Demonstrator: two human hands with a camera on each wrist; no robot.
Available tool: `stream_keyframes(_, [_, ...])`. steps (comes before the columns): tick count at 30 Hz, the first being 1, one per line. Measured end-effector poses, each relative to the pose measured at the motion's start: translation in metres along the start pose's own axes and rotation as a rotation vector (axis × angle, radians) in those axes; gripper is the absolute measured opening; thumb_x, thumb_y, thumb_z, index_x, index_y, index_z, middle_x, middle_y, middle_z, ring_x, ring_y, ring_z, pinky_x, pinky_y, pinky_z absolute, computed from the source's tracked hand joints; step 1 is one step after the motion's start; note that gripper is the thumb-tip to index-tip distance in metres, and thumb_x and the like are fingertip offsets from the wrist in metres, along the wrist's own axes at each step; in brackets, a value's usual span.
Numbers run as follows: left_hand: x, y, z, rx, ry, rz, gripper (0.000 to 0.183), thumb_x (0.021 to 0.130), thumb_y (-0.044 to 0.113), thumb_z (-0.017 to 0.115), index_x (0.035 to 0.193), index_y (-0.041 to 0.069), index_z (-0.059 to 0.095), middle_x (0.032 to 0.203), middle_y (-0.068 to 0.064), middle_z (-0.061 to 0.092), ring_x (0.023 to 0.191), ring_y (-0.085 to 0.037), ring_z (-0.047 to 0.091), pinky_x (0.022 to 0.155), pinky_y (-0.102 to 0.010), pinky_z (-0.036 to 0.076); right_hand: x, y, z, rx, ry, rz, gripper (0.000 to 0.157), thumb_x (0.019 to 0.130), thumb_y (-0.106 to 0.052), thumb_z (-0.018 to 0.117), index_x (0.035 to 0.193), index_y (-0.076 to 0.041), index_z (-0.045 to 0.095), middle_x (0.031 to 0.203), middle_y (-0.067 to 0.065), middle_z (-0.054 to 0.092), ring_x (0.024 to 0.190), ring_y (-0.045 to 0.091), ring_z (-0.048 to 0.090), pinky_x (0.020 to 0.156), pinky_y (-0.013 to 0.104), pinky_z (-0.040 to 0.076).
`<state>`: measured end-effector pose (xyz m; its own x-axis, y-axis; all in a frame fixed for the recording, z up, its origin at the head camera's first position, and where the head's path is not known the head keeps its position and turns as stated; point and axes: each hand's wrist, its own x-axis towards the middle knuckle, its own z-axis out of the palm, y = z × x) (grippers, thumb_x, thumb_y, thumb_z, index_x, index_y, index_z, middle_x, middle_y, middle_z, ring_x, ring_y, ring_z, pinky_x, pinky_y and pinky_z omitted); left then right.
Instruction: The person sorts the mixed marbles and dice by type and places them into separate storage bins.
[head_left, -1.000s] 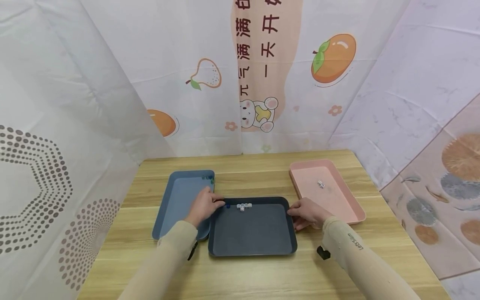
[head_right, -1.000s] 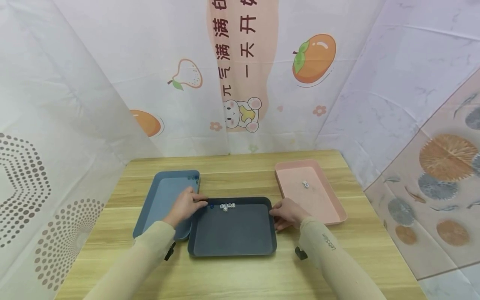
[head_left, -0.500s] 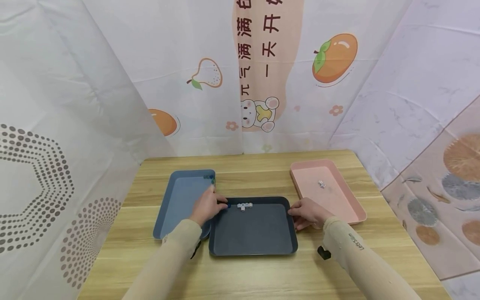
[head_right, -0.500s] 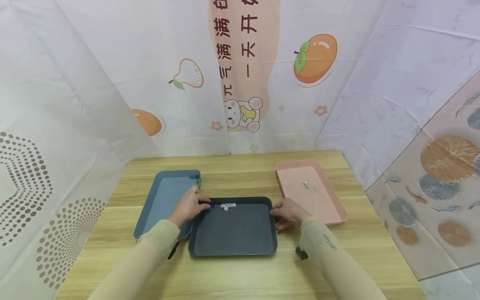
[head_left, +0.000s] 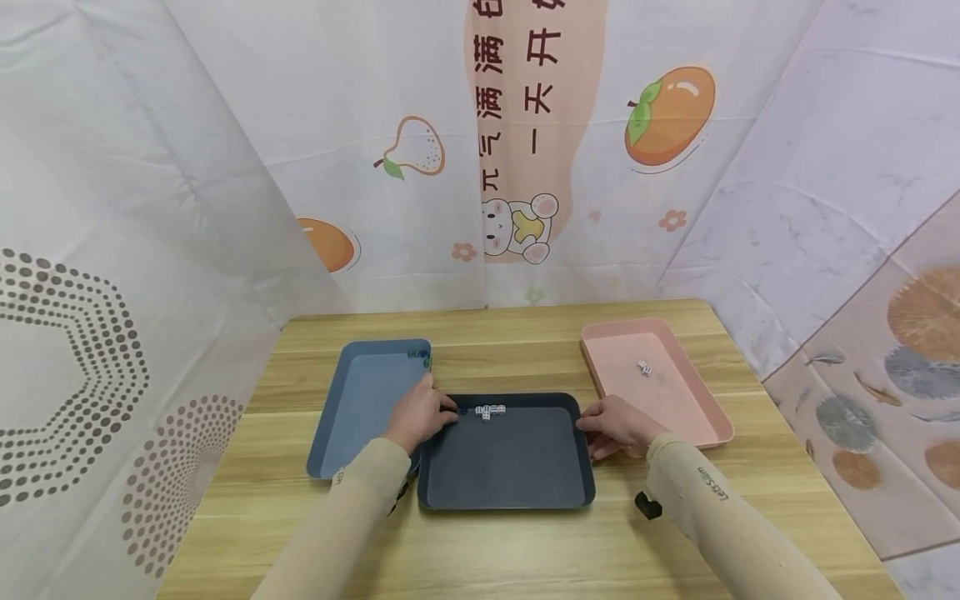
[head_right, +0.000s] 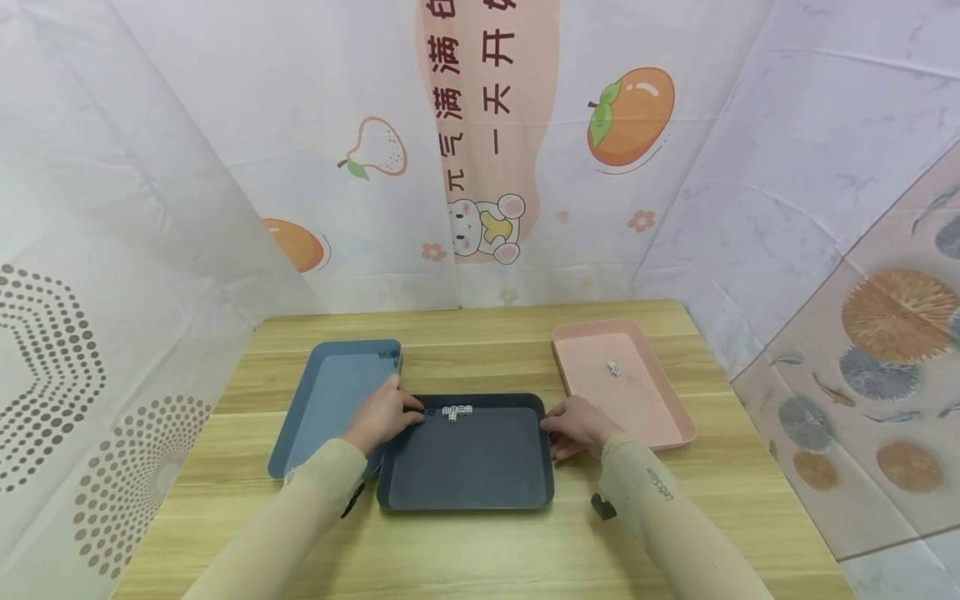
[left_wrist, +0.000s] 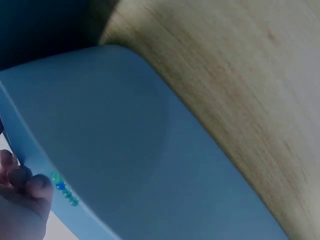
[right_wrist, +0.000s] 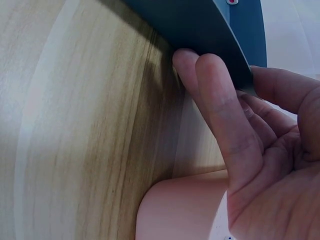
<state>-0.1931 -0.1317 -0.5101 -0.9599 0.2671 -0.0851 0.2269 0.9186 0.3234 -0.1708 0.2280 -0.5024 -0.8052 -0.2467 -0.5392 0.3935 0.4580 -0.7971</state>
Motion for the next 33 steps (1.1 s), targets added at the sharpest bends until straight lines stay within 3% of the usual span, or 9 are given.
stream_keyframes(9, [0.0037, 0.0046, 0.003, 0.163, 0.084, 0.095, 0.009, 0.092, 0.029, 0.079, 0.098, 0.024, 0.083, 0.091, -0.001, 0.035, 0.083, -0.021, 0.032, 0.072, -0.037, 0.027, -0.0027, -0.0018, 0.0009, -0.006, 0.0, -0.006, 0.021, 0.101, -0.01, 0.064, 0.11, 0.008, 0.072, 0.081, 0.014, 0.072, 0.06, 0.019, 0.071, 0.056, 0.031, 0.061])
stream_keyframes(15, [0.0065, 0.0054, 0.0054, 0.198, 0.098, 0.162, 0.012, 0.093, 0.029, 0.078, 0.104, 0.026, 0.083, 0.09, -0.001, 0.033, 0.083, -0.02, 0.031, 0.072, -0.035, 0.025, -0.0013, -0.0009, 0.0003, -0.002, -0.01, -0.009, 0.021, 0.101, -0.009, 0.063, 0.109, 0.008, 0.072, 0.08, 0.015, 0.073, 0.06, 0.018, 0.071, 0.056, 0.031, 0.061])
stream_keyframes(21, [0.0078, 0.004, 0.0075, 0.188, 0.059, 0.146, 0.012, 0.093, 0.025, 0.079, 0.103, 0.024, 0.084, 0.087, 0.0, 0.032, 0.083, -0.02, 0.03, 0.073, -0.036, 0.022, 0.0, -0.0001, 0.0005, 0.008, 0.001, 0.006, 0.018, 0.1, -0.008, 0.063, 0.106, 0.006, 0.073, 0.079, 0.015, 0.072, 0.06, 0.019, 0.071, 0.056, 0.031, 0.061])
stream_keyframes(33, [0.0073, -0.0003, 0.0078, 0.145, 0.064, 0.139, 0.007, 0.093, 0.023, 0.078, 0.098, 0.022, 0.083, 0.09, -0.002, 0.033, 0.085, -0.021, 0.03, 0.072, -0.036, 0.025, 0.0002, 0.0002, -0.0003, 0.005, 0.008, 0.005, 0.018, 0.101, -0.008, 0.062, 0.105, 0.006, 0.072, 0.08, 0.014, 0.072, 0.061, 0.018, 0.071, 0.056, 0.03, 0.061])
